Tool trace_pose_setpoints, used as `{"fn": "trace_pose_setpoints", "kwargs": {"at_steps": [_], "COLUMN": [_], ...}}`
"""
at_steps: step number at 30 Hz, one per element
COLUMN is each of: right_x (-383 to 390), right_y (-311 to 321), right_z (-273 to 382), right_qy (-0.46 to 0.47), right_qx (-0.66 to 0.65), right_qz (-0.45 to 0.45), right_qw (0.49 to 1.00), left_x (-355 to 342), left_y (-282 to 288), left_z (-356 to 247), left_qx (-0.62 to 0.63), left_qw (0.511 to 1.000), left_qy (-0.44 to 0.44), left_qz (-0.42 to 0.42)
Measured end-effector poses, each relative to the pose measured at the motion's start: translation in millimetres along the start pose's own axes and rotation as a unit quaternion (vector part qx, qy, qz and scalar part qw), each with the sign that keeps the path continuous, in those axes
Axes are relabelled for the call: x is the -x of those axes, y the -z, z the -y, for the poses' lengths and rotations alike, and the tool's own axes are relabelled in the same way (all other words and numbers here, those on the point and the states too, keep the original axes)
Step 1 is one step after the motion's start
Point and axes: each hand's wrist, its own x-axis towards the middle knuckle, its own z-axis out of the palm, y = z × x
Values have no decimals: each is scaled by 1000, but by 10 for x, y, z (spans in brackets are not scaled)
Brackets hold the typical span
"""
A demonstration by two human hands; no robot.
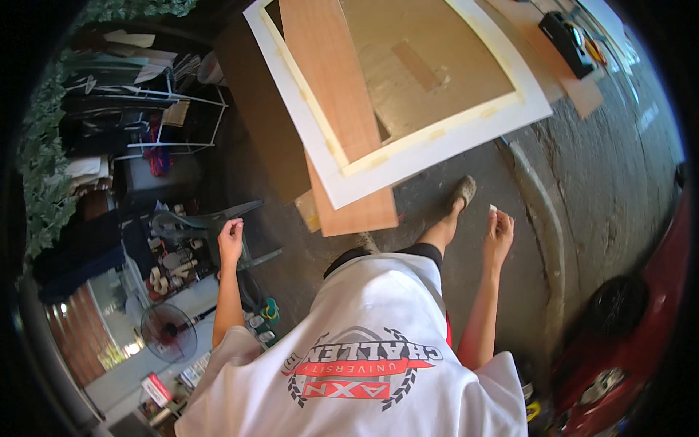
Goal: The person assembles a white frame around a mirror by applying black tape to the edges and securing white frame pieces with masking tape. They measure, cut, and align the frame pieces, then flip and reposition the mirror to attach each side.
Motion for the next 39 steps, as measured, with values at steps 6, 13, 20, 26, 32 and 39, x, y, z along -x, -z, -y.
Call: {"fn": "trace_pose_setpoints", "kwargs": {"at_steps": [6,13,20,26,32,39], "right_x": [1530,2202,1992,1707,1189,1028], "right_y": [-907,-1482,-2656,-3363,-3837,-4157], "right_z": [738,1630,2102,2471,2480,2505], "right_qy": [17,89,93,56,1,-70], "right_qx": [-36,32,47,28,74,181], "right_qz": [10,11,31,-13,-137,-211], "right_qw": [999,995,994,998,988,958], "left_x": [-698,-1911,-2153,-2192,-2288,-2449], "left_y": [437,-323,-1369,-1975,-2546,-2817], "left_z": [21,-1676,-2719,-3037,-3300,-3398], "left_qx": [-15,-12,-33,-26,-18,32], "left_qw": [977,828,623,473,314,217], "left_qy": [-209,-542,-717,-800,-852,-864], "left_qz": [36,141,312,369,418,452]}}
